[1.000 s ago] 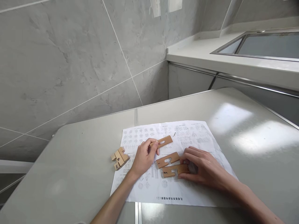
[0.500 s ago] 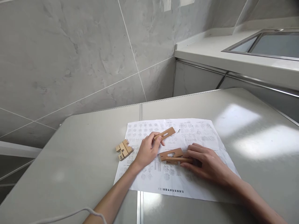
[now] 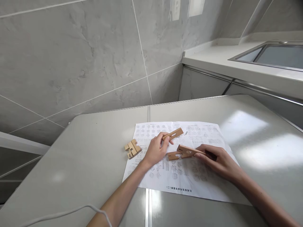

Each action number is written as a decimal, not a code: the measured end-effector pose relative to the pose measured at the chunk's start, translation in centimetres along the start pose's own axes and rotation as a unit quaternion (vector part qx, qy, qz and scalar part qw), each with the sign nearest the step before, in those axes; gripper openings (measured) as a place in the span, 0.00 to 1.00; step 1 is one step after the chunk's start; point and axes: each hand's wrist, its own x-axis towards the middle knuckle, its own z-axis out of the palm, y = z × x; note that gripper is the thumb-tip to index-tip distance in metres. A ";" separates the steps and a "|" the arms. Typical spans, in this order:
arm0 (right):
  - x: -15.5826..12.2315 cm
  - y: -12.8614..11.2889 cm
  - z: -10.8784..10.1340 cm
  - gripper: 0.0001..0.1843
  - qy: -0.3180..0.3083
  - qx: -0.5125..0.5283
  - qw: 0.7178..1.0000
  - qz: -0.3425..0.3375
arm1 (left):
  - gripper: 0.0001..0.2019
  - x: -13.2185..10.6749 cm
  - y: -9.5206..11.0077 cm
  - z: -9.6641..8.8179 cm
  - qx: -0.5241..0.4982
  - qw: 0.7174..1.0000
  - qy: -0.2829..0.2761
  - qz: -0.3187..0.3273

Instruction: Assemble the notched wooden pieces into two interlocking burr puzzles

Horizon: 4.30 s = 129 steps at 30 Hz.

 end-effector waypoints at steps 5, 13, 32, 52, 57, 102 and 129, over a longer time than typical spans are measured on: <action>-0.4 0.3 0.2 0.27 0.002 0.021 0.999 0.031 | 0.13 -0.1 0.0 0.0 -0.010 1.000 -0.002 0.007; -0.7 -0.2 0.0 0.28 0.001 0.103 0.989 0.103 | 0.14 -0.2 0.5 -0.1 0.012 1.000 -0.018 -0.002; -0.5 -3.9 2.2 0.30 -0.032 0.259 0.942 0.210 | 0.15 -0.4 0.3 -0.4 0.014 0.999 -0.030 -0.002; -0.5 -4.9 2.2 0.32 -0.008 0.248 0.933 0.261 | 0.15 -0.8 -0.1 -1.1 -0.041 0.995 -0.089 -0.035; -0.6 -4.9 2.5 0.31 0.009 0.252 0.930 0.267 | 0.15 -1.0 -0.3 -1.2 -0.035 0.995 -0.088 -0.037; -1.1 -2.8 3.0 0.30 -0.073 0.227 0.956 0.173 | 0.20 -0.4 -0.5 -1.6 0.010 0.990 -0.117 0.083; -1.2 -2.3 4.1 0.28 0.009 0.083 0.990 0.117 | 0.17 -0.4 -0.4 -0.7 0.024 0.965 -0.086 0.248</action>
